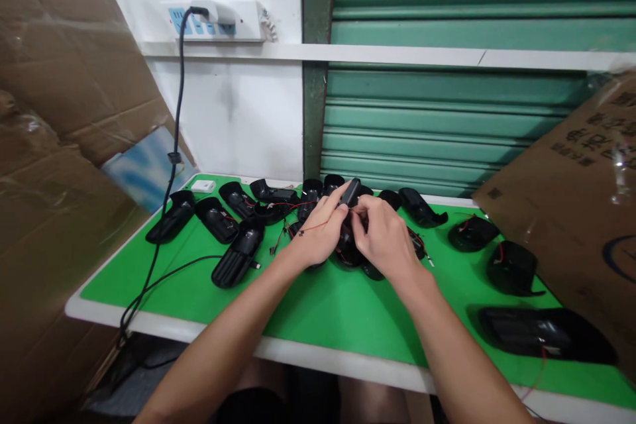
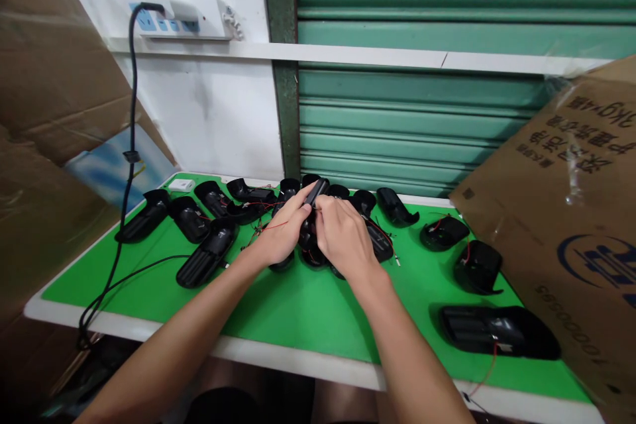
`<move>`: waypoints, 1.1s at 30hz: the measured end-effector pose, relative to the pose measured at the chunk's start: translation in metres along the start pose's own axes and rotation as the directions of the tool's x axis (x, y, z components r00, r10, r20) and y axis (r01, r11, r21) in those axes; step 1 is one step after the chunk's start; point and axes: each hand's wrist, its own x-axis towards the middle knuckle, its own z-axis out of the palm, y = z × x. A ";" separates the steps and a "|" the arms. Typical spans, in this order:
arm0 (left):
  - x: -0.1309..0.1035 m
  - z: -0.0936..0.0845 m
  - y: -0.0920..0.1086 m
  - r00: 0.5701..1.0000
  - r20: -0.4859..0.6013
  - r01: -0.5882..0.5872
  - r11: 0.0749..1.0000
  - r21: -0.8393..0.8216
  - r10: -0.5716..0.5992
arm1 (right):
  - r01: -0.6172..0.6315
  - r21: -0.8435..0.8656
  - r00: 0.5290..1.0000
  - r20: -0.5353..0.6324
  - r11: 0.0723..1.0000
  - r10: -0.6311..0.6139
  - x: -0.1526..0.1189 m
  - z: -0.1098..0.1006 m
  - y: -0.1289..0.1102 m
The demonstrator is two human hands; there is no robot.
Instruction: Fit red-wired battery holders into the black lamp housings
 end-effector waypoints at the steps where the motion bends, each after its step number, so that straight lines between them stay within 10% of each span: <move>1: 0.000 0.000 0.002 0.999 0.015 0.038 0.999 -0.012 -0.038 | 0.016 -0.010 1.000 0.009 1.000 -0.016 0.001 -0.001 -0.001; 5: -0.002 -0.001 0.010 0.972 0.088 0.223 0.973 -0.064 -0.217 | 0.026 -0.018 0.999 0.043 0.999 -0.025 0.003 -0.001 -0.002; 10: 0.000 -0.002 0.005 0.997 0.017 0.074 0.997 0.015 -0.074 | -0.115 0.112 0.989 0.107 0.987 0.103 0.000 0.001 -0.001; 17: 0.007 0.003 -0.004 0.992 0.044 0.125 0.933 -0.337 -0.116 | -0.495 0.578 0.824 0.076 0.648 0.561 0.000 0.007 -0.012; 24: 0.003 0.004 0.000 0.996 -0.023 0.084 0.979 -0.185 -0.090 | -0.351 0.371 0.935 0.084 0.860 0.345 -0.003 0.001 -0.001; 33: 0.000 0.004 0.008 1.000 -0.011 0.017 0.997 -0.069 -0.018 | -0.298 0.372 0.953 0.054 0.879 0.299 -0.006 0.000 0.002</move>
